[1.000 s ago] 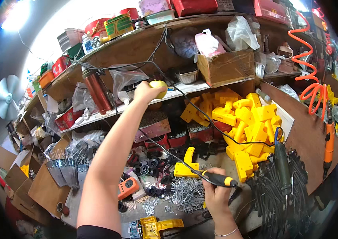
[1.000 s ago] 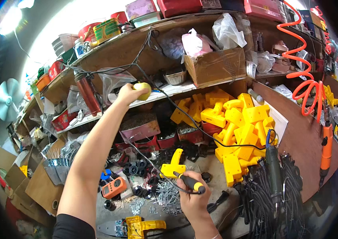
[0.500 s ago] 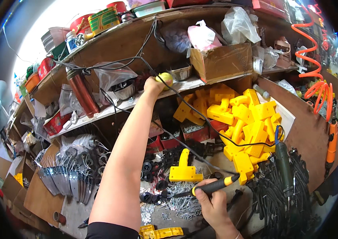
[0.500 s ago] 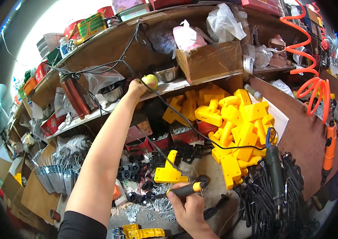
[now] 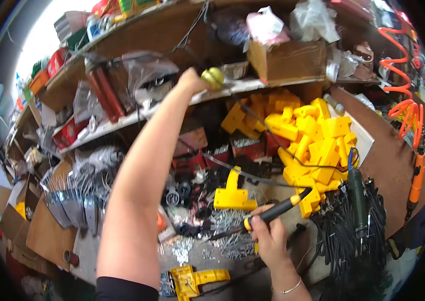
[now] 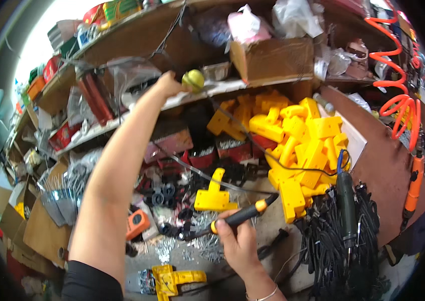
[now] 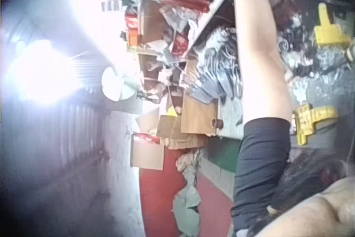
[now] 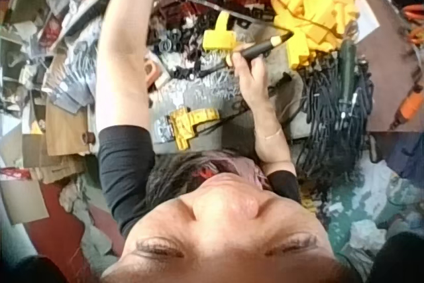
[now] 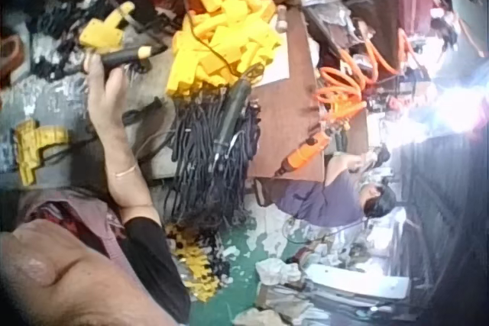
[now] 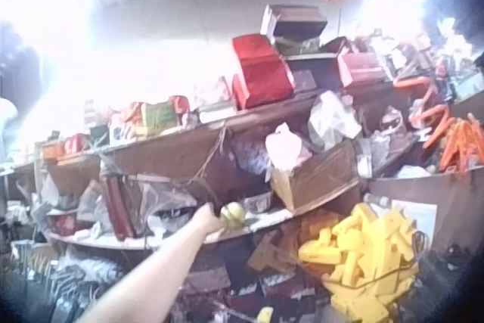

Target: Assembling the internal components, wiring, and housing of a small handheld power tool, including screw driving and soldering.

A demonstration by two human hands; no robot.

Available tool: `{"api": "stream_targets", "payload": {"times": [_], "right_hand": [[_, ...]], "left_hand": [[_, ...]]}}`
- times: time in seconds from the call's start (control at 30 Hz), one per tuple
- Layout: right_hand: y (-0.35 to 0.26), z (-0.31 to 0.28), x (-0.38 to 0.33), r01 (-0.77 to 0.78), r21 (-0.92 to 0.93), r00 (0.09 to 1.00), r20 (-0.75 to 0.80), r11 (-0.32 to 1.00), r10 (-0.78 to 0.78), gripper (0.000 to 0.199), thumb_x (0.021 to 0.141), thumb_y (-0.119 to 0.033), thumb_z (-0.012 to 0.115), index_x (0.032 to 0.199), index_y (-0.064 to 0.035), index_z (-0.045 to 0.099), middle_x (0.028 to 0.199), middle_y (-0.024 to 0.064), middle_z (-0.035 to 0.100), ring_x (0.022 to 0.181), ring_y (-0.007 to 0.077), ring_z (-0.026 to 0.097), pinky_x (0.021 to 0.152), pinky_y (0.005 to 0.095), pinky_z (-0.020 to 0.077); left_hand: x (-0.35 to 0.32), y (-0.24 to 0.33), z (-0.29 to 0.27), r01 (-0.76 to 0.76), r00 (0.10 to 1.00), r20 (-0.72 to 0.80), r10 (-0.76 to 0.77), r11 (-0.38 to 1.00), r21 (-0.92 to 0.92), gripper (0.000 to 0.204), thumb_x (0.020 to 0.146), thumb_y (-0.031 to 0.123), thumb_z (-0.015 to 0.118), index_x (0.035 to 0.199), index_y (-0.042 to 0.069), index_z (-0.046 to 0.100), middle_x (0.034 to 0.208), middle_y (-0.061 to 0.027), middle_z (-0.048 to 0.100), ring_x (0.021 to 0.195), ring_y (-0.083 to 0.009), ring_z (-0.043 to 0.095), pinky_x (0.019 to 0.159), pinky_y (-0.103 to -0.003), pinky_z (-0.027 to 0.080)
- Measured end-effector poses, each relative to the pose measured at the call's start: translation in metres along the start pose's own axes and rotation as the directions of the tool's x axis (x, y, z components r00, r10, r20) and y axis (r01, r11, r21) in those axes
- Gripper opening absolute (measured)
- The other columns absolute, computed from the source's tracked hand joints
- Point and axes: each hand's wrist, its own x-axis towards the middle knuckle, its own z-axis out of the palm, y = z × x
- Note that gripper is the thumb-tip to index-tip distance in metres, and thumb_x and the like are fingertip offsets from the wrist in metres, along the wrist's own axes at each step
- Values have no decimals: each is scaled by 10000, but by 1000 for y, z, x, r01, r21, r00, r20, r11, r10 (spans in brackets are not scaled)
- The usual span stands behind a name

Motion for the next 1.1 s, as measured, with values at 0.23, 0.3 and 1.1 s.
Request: {"api": "stream_targets", "payload": {"times": [0.23, 0.3, 1.1], "right_hand": [[-11, 10, 5, 3, -38, 993, -116, 999, -7, 171, 965, -230, 559, 1011, -66, 574, 771, -36, 510, 572, 6, 392, 508, 159, 319], [0, 10, 7, -9, -97, 988, -156, 995, -7, 211, 963, -262, 560, 1018, -59, 583, 766, -34, 499, 565, 6, 377, 492, 160, 287], [-17, 74, -75, 62, -359, 997, 65, 931, -42, 278, 948, -300, 540, 969, -24, 564, 674, -23, 485, 482, 6, 380, 442, 156, 290]], "left_hand": [[-240, 76, -136, -142, 909, -327, 257, 931, 336, 240, 824, 236, 709, 834, -4, 709, 712, -177, 649, 633, -282, 618, 640, -385, 473], [-280, -9, -142, -210, 888, -229, 399, 794, 570, 244, 881, 260, 674, 900, 19, 711, 675, -89, 660, 618, -109, 585, 622, -275, 466], [-527, -91, -56, -278, 924, 138, 357, 874, -400, 270, 646, -39, 745, 890, 71, 706, 759, -72, 565, 679, -242, 591, 563, -339, 459]]}}
